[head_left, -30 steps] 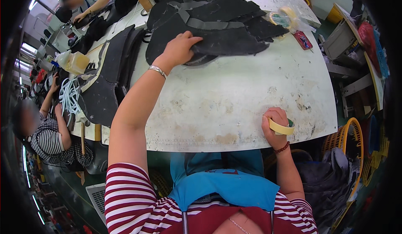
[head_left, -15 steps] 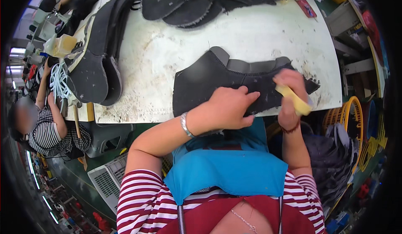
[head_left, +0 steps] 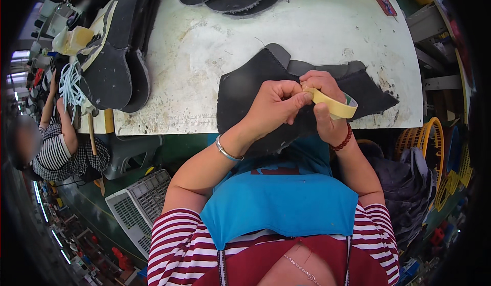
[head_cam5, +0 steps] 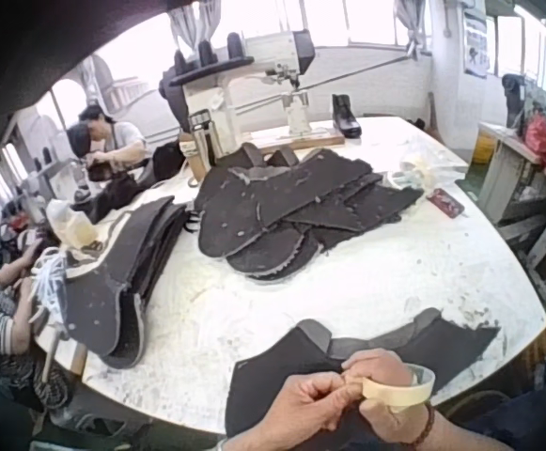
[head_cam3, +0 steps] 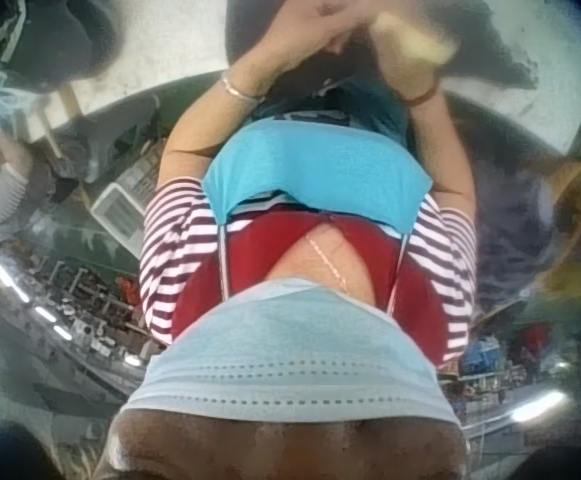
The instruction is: Applying adhesive tape to the edges of leather shoe upper components at a manufacturing workbench.
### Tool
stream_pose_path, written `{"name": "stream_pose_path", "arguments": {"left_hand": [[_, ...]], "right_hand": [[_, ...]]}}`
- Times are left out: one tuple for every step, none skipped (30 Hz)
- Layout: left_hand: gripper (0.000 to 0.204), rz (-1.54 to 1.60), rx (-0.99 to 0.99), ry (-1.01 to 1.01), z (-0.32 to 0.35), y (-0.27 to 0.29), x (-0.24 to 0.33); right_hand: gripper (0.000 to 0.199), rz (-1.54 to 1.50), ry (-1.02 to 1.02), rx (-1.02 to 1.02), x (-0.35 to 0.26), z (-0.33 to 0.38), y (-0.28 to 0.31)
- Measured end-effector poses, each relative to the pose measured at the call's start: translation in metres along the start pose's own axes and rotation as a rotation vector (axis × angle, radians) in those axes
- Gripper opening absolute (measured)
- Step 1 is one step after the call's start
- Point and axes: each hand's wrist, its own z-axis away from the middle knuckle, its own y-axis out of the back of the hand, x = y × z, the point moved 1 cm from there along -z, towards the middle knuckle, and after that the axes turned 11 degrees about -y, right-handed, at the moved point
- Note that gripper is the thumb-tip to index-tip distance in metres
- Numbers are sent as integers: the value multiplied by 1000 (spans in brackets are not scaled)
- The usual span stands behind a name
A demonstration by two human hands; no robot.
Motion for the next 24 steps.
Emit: {"name": "stream_pose_path", "arguments": {"left_hand": [[25, 4, -5, 2, 0, -1, -2], [24, -22, 44, -34, 1, -3, -4], [24, -47, 93, -70, 2, -5, -4], [24, -47, 93, -70, 5, -4, -2], [23, -98, 109, -145, 9, -4, 9], [21, -147, 123, -220, 11, -2, 17], [21, -145, 121, -216, 11, 2, 20], [22, -184, 141, -216, 11, 5, 23], [22, -223, 162, -215, 10, 10, 25], [22, -304, 170, -195, 6, 20, 22], [21, -435, 139, -180, 0, 28, 26], [22, -629, 121, -197, -5, 40, 25], [23, -823, 102, -213, -12, 52, 24], [24, -975, 87, -192, -19, 57, 28], [24, -978, 89, -191, -25, 60, 26], [25, -1098, 80, -243, -30, 62, 23], [25, -1219, 69, -294, -33, 61, 22], [27, -1221, 54, -263, -35, 60, 21], [27, -1222, 53, -261, -37, 60, 20], [28, -1269, 46, -253, -40, 60, 17], [28, -1315, 38, -246, -42, 60, 15], [28, -1313, 36, -244, -42, 59, 14], [27, -1363, 43, -244, -43, 57, 13], [25, -1412, 51, -244, -45, 56, 12]], "right_hand": [[56, 5, -3, 3, 0, -1, 2], [60, 205, 88, -5, 1, -3, 5], [64, 404, 179, -14, 2, -4, 9], [64, 404, 179, -15, 7, -6, 16], [69, 597, 161, 66, 13, -6, 27], [74, 792, 139, 149, 15, -7, 35], [73, 840, 63, 188, 12, -11, 45], [62, 754, 51, 211, 12, -13, 48], [52, 668, 38, 234, 12, -14, 49], [52, 666, 39, 231, 13, -14, 46], [37, 421, -77, 197, 16, -12, 39], [22, 171, -184, 156, 18, -11, 31], [22, 170, -184, 155, 18, -9, 23], [14, 279, -121, 152, 18, -8, 15], [7, 387, -59, 149, 17, -8, 7], [9, 425, -18, 157, 15, -10, 0], [9, 422, -18, 157, 16, -10, -3], [9, 520, 17, 186, 18, -10, -5], [9, 619, 52, 214, 19, -11, -7], [9, 619, 49, 215, 19, -11, -8], [10, 670, 62, 216, 19, -12, -9], [11, 721, 74, 216, 19, -12, -10], [11, 723, 74, 215, 18, -13, -11], [13, 774, 84, 211, 17, -14, -13]]}}
